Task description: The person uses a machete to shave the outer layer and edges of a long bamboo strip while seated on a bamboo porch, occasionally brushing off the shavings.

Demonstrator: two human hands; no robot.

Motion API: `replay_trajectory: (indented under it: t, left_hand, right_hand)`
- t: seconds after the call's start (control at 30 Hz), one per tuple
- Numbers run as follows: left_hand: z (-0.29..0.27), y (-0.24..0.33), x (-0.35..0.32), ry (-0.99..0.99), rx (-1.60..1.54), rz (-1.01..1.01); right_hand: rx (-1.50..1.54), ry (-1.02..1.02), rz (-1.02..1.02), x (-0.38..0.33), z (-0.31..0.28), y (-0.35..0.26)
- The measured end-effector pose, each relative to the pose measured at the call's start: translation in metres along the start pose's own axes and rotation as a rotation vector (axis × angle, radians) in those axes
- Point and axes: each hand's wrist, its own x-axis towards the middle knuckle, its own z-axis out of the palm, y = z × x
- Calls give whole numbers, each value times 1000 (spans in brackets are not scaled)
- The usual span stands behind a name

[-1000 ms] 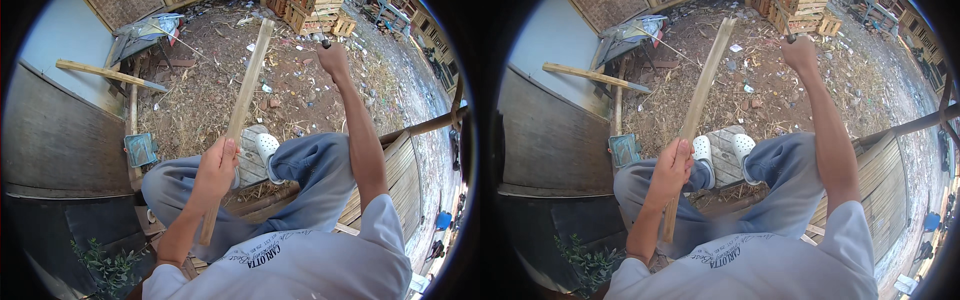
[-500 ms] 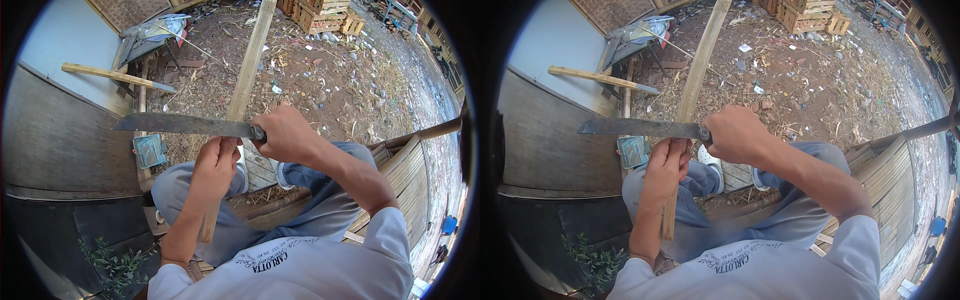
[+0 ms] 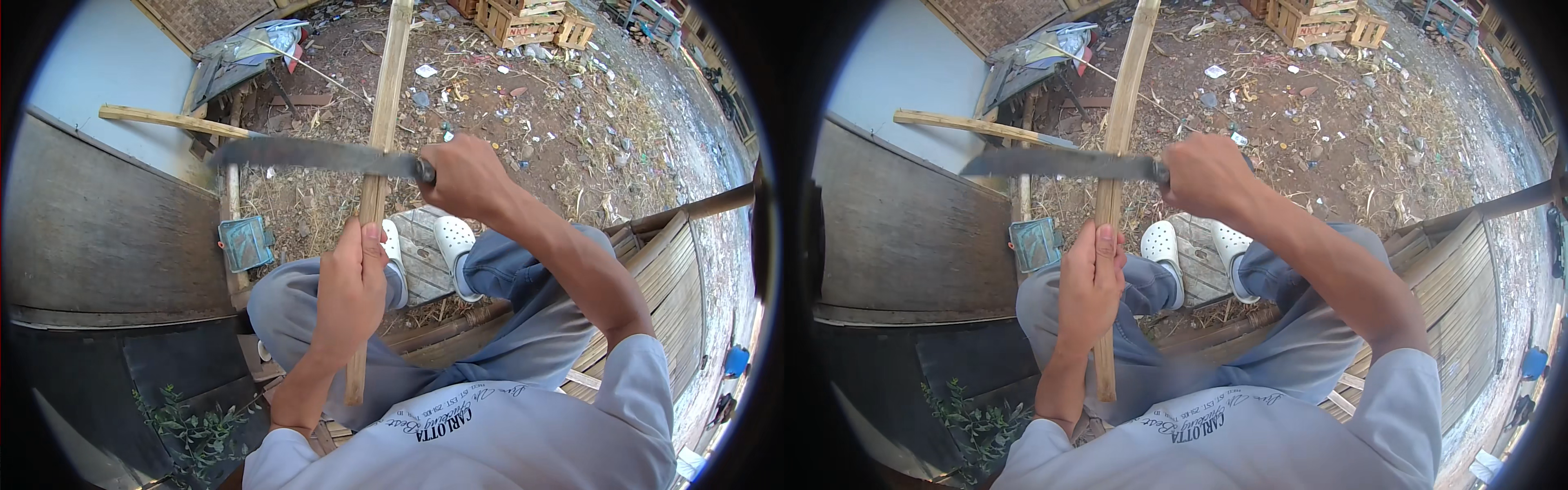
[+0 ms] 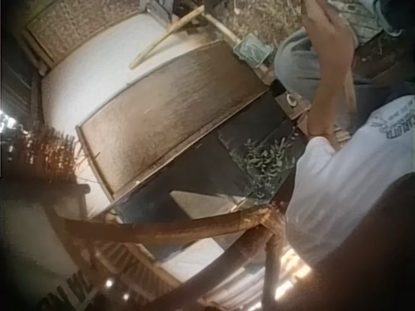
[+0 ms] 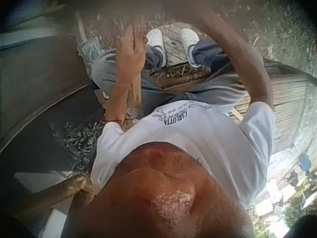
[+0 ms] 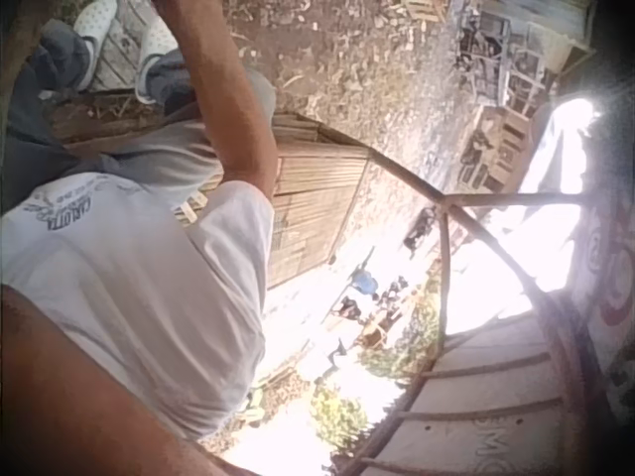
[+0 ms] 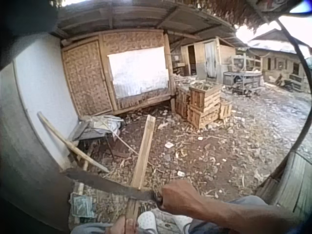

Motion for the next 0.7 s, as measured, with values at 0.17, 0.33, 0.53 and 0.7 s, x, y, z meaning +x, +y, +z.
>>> replay_trajectory:
  t: [0.17, 0.33, 0.53, 0.7]
  left_hand:
    - [-3, -8, 2, -29, -69, -41]
    - [-9, -9, 5, -73, -135, -84]
    - [-8, -10, -7, -53, -50, -57]
    - [0, -17, -8, -177, -148, -103]
  right_hand:
    - [-23, 73, 134, 28, -11, 29]
    - [119, 71, 56, 18, -22, 18]
    - [8, -106, 10, 2, -10, -1]
    - [74, 64, 182, 17, -22, 49]
